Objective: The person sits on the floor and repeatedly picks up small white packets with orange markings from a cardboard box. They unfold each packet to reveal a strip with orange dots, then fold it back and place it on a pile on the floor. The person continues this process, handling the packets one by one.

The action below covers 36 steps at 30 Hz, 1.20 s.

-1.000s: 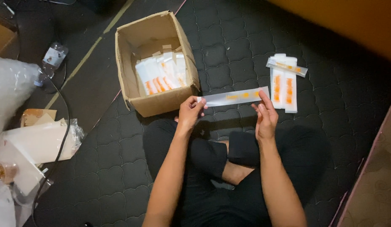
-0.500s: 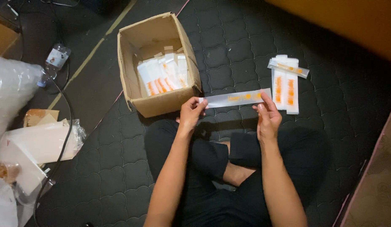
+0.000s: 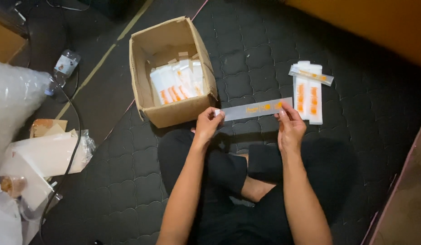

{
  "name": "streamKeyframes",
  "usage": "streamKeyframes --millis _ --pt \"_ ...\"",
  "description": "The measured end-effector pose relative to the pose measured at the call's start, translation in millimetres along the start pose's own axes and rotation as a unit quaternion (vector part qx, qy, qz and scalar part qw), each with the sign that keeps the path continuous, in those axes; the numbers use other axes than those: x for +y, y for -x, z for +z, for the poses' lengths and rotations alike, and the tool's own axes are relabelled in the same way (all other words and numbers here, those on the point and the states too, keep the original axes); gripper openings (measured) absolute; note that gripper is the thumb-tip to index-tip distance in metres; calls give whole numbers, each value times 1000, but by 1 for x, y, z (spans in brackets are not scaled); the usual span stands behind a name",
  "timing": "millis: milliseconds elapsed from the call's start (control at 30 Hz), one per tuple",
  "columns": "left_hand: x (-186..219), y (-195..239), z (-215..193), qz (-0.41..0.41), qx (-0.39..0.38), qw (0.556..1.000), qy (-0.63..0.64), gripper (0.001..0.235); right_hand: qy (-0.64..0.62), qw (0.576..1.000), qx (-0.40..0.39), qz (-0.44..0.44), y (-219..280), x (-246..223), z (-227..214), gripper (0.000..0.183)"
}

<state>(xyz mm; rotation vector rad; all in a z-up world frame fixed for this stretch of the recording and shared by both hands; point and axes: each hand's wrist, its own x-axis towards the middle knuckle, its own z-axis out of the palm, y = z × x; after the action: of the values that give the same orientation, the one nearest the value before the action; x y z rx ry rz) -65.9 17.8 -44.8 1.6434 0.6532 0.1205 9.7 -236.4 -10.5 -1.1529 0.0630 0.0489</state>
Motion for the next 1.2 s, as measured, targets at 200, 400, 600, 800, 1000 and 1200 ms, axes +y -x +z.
streamKeyframes --millis 200,400,600,800,1000,1200 --pt "38 50 10 71 -249 945 -200 20 11 1000 7 11 -37 -7 14 15" --pt "51 45 18 110 -230 958 -131 38 166 977 -117 60 -46 -16 30 23" --pt "59 2 45 108 -127 982 84 24 325 924 -199 3 -29 -8 50 32" --pt "55 -26 63 124 -118 985 14 14 307 930 -203 -11 -34 -3 37 38" --pt "63 -71 75 132 -44 989 -55 10 294 934 -194 58 -2 -7 34 29" --pt "21 -110 68 119 -16 993 3 13 338 909 -151 190 60 -8 20 31"
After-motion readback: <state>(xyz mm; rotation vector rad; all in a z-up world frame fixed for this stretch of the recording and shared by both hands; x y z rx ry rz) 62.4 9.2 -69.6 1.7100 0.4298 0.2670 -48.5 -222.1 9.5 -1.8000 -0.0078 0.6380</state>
